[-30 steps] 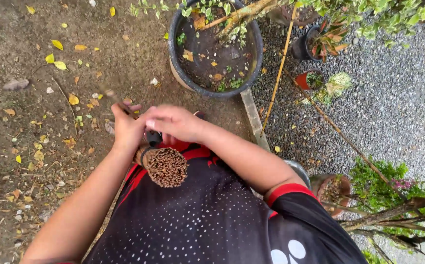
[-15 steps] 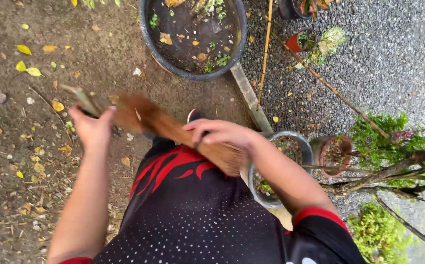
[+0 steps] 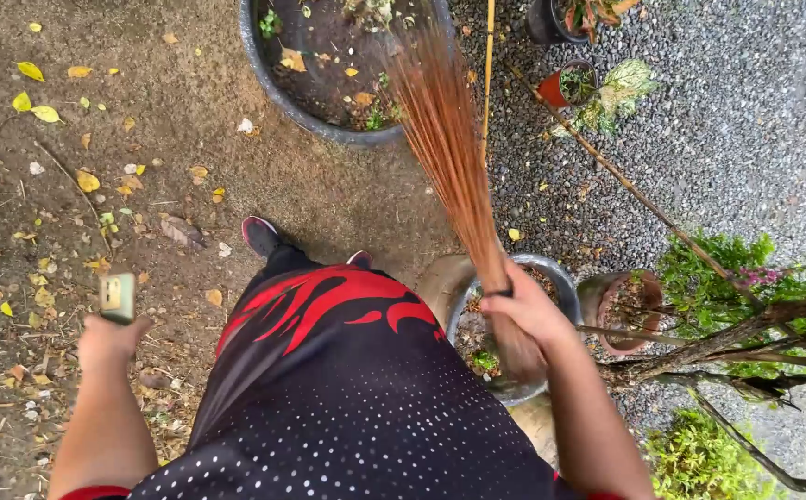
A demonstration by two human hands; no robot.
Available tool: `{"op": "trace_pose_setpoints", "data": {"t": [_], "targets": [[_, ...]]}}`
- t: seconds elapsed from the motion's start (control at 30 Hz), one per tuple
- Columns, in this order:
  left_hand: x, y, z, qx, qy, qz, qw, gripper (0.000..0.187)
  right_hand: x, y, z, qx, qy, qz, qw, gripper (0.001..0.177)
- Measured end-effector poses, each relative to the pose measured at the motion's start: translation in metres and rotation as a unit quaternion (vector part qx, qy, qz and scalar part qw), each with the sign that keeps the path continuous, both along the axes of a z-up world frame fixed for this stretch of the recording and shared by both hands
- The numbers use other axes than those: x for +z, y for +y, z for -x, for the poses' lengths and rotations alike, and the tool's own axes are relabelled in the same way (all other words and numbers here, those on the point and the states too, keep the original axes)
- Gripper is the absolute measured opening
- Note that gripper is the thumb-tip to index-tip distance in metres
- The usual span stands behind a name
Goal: Sweeping dry leaves and debris from a garden path using a traditional stick broom while walking.
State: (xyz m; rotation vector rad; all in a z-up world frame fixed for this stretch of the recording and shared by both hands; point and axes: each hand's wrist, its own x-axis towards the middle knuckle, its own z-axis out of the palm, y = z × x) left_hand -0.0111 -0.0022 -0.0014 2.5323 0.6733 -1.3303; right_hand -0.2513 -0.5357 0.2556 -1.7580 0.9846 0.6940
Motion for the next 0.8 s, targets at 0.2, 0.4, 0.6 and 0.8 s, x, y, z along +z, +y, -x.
{"op": "trace_pose_setpoints", "data": {"t": [0.2,0.4,0.6,0.8], "targets": [[0.049,-0.083,0.041,-0.075,0.044,0.002,0.996,0.079,-0.145,-0.010,-0.004,0.063,-0.058,-0.140,0.986,0.082],[0.030,-0.123,0.079,-0.109,-0.042,0.065,0.991,0.078,-0.092,-0.092,0.073,0.047,-0.225,-0.404,0.885,0.071],[0.030,-0.114,0.150,-0.054,-0.055,0.076,0.994,0.091,-0.054,-0.037,0.048,-0.120,-0.117,-0.123,0.978,0.089],[0.000,-0.038,0.227,0.000,0.010,0.018,1.000,0.096,-0.178,-0.067,0.061,-0.094,-0.151,-0.319,0.931,0.082]]}}
